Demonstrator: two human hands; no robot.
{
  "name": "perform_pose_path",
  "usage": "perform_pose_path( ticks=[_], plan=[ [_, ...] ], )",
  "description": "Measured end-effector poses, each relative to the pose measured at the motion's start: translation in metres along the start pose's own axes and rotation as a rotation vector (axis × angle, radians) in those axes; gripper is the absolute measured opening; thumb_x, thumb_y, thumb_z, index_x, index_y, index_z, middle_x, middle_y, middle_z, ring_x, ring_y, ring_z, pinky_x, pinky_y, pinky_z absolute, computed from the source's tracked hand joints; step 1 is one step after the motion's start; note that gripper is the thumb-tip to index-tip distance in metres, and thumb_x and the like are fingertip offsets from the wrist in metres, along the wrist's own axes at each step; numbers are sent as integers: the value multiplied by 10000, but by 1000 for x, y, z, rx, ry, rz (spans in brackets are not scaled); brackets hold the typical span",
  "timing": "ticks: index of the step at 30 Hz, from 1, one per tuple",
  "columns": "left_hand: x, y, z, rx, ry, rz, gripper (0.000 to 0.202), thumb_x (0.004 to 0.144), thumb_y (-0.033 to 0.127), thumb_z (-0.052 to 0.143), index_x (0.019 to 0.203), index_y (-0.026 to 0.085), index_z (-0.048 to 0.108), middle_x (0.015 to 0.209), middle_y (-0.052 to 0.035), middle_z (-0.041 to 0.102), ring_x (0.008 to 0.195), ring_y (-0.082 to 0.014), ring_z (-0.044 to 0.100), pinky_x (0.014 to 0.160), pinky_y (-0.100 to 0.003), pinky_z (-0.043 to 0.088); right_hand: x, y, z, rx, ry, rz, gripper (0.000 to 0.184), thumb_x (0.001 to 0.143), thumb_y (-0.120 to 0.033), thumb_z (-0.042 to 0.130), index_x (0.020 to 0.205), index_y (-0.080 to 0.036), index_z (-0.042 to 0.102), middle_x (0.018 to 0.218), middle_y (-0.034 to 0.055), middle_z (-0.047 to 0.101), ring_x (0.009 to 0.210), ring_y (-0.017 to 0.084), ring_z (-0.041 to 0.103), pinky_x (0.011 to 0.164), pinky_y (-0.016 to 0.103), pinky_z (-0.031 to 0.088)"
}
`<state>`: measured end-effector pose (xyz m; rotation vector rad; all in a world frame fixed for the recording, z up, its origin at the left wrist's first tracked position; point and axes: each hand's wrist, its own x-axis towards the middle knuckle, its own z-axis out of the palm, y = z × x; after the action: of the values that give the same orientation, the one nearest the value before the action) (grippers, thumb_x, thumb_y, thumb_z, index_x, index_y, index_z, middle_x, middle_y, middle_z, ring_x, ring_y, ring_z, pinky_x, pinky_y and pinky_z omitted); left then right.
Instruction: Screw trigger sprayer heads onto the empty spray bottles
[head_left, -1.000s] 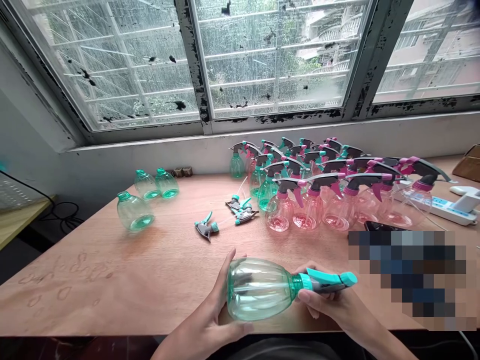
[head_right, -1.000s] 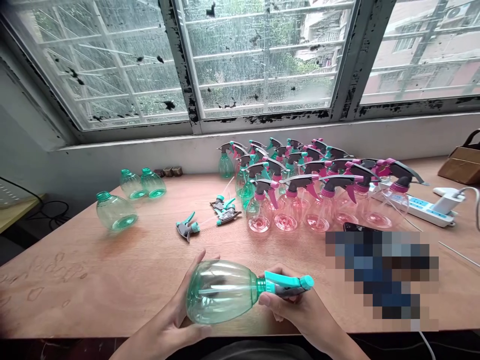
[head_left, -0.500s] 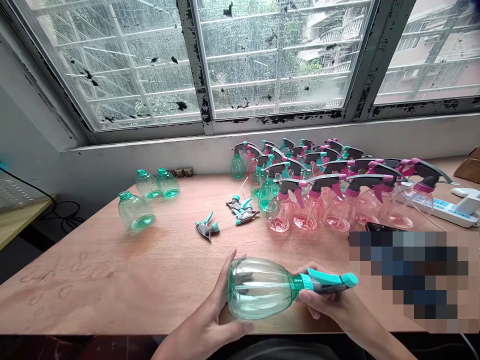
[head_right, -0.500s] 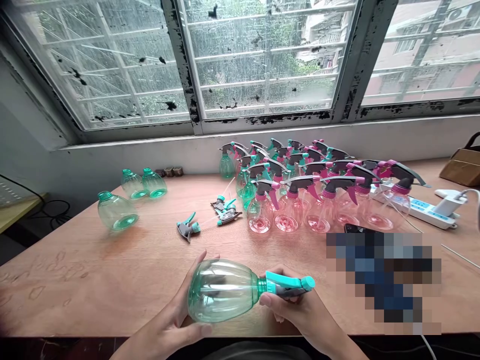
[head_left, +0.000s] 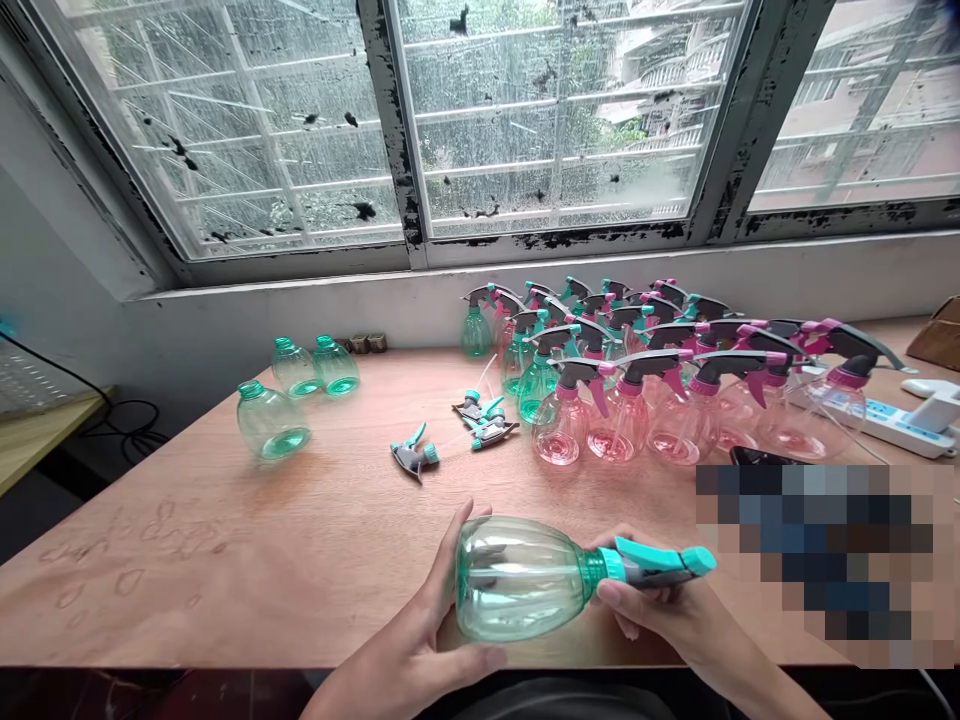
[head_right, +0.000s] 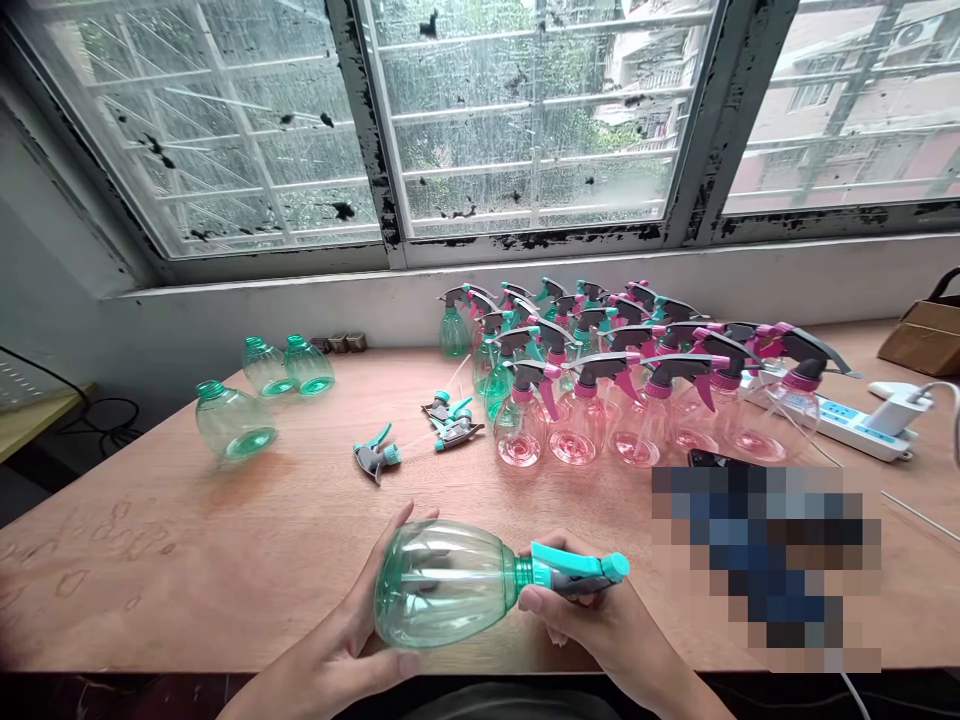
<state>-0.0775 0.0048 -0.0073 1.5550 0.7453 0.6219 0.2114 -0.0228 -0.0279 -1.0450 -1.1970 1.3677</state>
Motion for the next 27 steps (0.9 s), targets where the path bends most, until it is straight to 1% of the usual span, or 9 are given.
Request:
perform_pose_path(
  ticks=[3, 6, 8, 10, 13, 16, 20, 23, 27],
  plan=[
    [0, 2, 3, -4, 31, 13, 1022, 910, 387, 733, 1599, 479, -16, 1741, -24, 63, 1585, -318, 136, 1273, -556, 33, 0, 2, 0, -27, 20, -7, 386, 801, -553, 800, 895, -198, 682, 569, -69, 510, 548, 138, 454, 557, 282, 376],
    [0, -1, 0, -53, 18, 21, 1104, 851, 454, 783, 1606, 454, -22, 1745, -28, 27, 1592, -331, 84, 1275, -553, 23, 0, 2, 1, -48, 32, 2, 396, 781, -571, 804, 886, -207, 688, 571, -65, 499, 554, 145, 462, 547, 277, 390],
    [0, -5, -3, -76, -5, 7, 1059, 869, 516, 737, 1613, 428, -12, 1747, -25, 1, 1598, -324, 30, 1277, -545, 25, 0, 1, 1, -59, 34, 14, 400, 768, -581, 808, 875, -212, 693, 578, -62, 487, 564, 153, 464, 542, 277, 400],
    [-1, -7, -6, -74, -13, -23, 963, 915, 540, 665, 1622, 402, 25, 1747, -26, -9, 1601, -315, 0, 1279, -536, 31, 0, 1, 1, -61, 38, 18, 394, 764, -575, 812, 865, -215, 688, 581, -62, 483, 566, 156, 469, 542, 278, 398],
    [0, -6, -5, -59, -4, -34, 975, 918, 487, 689, 1618, 415, 14, 1748, -13, -19, 1601, -306, -14, 1279, -527, 9, 0, 1, 1, -39, 36, 8, 364, 784, -548, 811, 811, -213, 671, 577, -66, 498, 558, 148, 479, 557, 274, 390],
    [0, 0, 0, -42, 4, 15, 1014, 925, 393, 712, 1605, 454, -39, 1747, -13, 14, 1599, -305, 49, 1279, -524, 28, 1, 1, 0, -17, 26, -3, 365, 798, -546, 806, 776, -205, 676, 574, -66, 509, 546, 138, 474, 557, 275, 376],
    [0, 4, 3, -29, 7, 41, 980, 933, 367, 707, 1598, 485, -2, 1742, -4, 59, 1592, -311, 115, 1279, -515, 82, 1, 3, 0, -11, 15, -16, 385, 798, -559, 802, 749, -197, 679, 568, -63, 505, 537, 136, 462, 553, 287, 363],
    [0, 1, 0, -63, 6, 23, 996, 915, 439, 712, 1608, 452, -3, 1746, -6, 44, 1595, -317, 84, 1281, -525, 74, 1, 4, 0, -12, 32, -11, 377, 789, -554, 811, 770, -200, 683, 567, -62, 509, 544, 139, 461, 553, 288, 376],
    [0, -2, -5, -80, -17, -33, 899, 938, 538, 634, 1622, 389, 71, 1747, -12, 29, 1599, -310, 52, 1288, -505, 68, 0, 3, 1, 21, 20, -12, 345, 799, -517, 820, 792, -200, 684, 575, -66, 513, 549, 130, 453, 553, 272, 371]
  ],
)
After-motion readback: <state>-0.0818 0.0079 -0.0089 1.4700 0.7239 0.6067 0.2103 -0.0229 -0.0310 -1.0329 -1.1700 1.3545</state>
